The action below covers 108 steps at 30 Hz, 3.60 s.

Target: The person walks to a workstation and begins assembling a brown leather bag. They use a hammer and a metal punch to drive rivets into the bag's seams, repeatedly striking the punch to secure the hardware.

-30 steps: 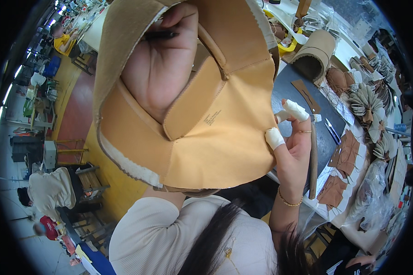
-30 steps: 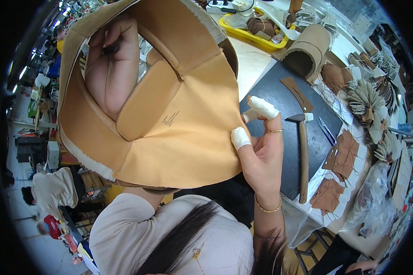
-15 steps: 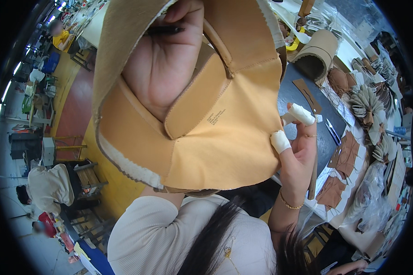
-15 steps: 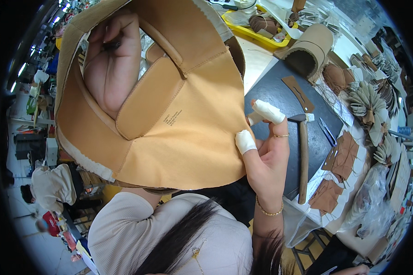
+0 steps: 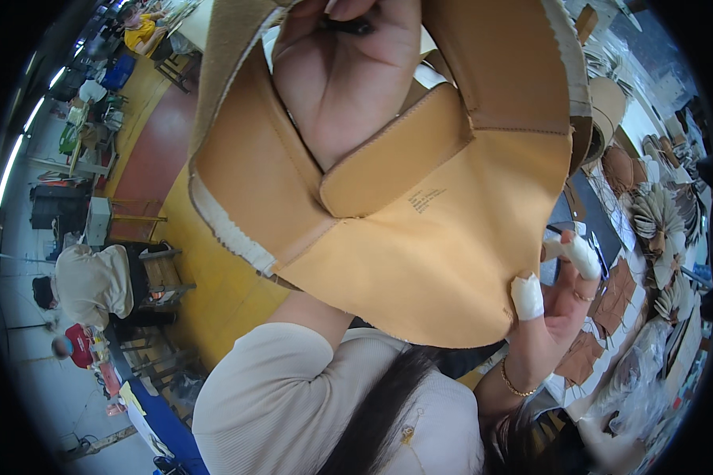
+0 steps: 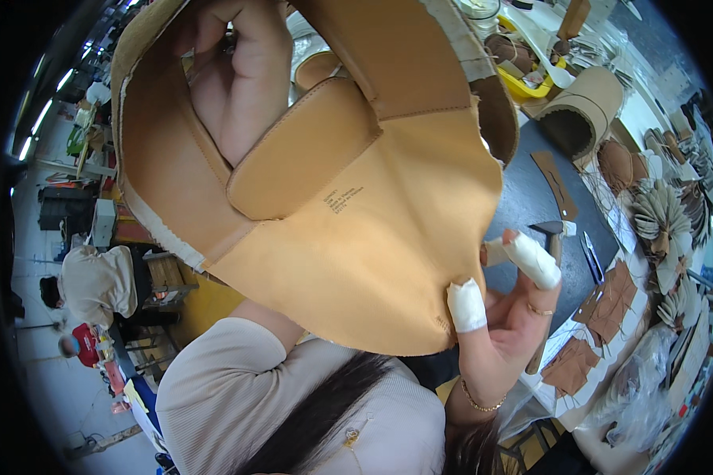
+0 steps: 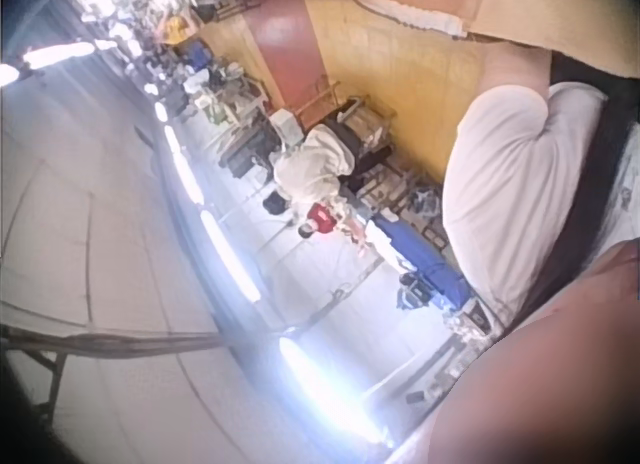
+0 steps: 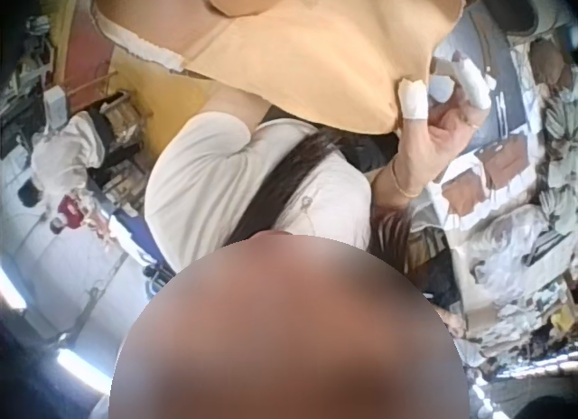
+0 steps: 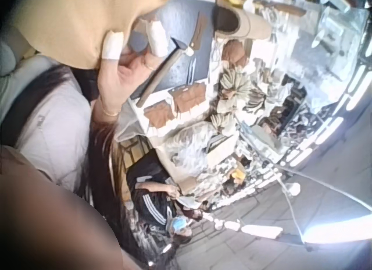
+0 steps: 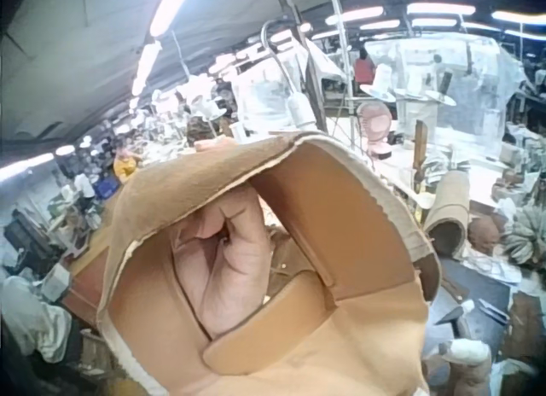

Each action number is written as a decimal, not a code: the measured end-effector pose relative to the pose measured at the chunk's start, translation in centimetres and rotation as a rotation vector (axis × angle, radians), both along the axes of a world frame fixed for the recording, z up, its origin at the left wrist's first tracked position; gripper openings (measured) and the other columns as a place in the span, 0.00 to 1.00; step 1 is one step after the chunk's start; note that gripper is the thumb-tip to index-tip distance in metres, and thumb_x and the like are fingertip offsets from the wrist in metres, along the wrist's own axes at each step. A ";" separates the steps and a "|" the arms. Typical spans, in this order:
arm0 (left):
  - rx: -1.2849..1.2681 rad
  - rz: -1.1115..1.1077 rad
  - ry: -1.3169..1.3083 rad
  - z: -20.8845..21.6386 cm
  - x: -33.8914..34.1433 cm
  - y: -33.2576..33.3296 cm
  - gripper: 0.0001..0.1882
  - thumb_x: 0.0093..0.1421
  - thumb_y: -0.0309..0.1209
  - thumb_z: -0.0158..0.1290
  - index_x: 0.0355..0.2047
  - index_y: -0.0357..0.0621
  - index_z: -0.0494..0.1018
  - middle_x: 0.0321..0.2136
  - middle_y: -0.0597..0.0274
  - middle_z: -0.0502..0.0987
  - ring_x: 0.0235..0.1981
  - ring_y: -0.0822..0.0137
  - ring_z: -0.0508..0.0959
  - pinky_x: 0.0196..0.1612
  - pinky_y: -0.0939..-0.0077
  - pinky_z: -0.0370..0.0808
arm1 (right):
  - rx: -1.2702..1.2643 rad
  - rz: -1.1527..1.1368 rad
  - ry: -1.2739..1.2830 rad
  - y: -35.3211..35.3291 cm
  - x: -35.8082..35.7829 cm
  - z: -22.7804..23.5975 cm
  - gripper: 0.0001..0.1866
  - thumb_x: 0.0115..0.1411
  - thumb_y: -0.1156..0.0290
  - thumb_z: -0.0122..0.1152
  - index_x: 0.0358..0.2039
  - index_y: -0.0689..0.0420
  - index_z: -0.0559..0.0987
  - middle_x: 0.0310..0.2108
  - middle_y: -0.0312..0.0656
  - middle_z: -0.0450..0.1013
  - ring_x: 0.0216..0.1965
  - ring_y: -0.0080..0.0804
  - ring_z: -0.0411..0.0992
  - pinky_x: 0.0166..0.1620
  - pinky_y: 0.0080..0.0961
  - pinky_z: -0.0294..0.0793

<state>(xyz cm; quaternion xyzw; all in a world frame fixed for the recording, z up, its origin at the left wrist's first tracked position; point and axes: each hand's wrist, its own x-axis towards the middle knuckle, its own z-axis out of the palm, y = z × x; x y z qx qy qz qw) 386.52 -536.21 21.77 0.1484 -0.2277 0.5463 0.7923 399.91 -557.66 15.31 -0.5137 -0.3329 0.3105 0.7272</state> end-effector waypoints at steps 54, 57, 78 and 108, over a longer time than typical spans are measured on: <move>-0.009 -0.028 -0.014 -0.8 0.6 0.0 0.09 0.66 0.29 0.48 0.42 0.37 0.71 0.41 0.56 0.73 0.32 0.69 0.69 0.40 0.74 0.68 | 0.383 -0.076 -1.131 3.0 -3.9 1.4 0.09 0.49 0.68 0.60 0.21 0.38 0.69 0.36 0.24 0.71 0.44 0.34 0.73 0.58 0.57 0.62; -0.008 -0.011 0.003 -0.9 0.5 0.1 0.10 0.66 0.30 0.48 0.43 0.37 0.71 0.42 0.56 0.73 0.33 0.68 0.70 0.41 0.73 0.69 | 0.377 -0.080 -1.130 3.1 -4.0 1.3 0.09 0.49 0.68 0.60 0.21 0.39 0.69 0.36 0.25 0.71 0.44 0.34 0.73 0.58 0.57 0.62; -0.034 0.018 0.025 -1.2 -0.6 0.2 0.12 0.68 0.33 0.46 0.47 0.40 0.69 0.45 0.57 0.74 0.39 0.66 0.74 0.49 0.69 0.72 | 0.371 -0.098 -1.075 3.6 -4.3 0.7 0.09 0.48 0.68 0.63 0.23 0.39 0.70 0.38 0.27 0.72 0.44 0.36 0.73 0.57 0.57 0.64; 1.096 0.935 2.348 -14.1 -2.3 14.3 0.16 0.62 0.30 0.50 0.50 0.43 0.74 0.45 0.50 0.76 0.50 0.50 0.74 0.53 0.60 0.72 | -0.473 0.128 -1.107 2.1 2.2 -6.2 0.17 0.50 0.76 0.65 0.43 0.57 0.77 0.51 0.50 0.68 0.56 0.48 0.65 0.59 0.47 0.62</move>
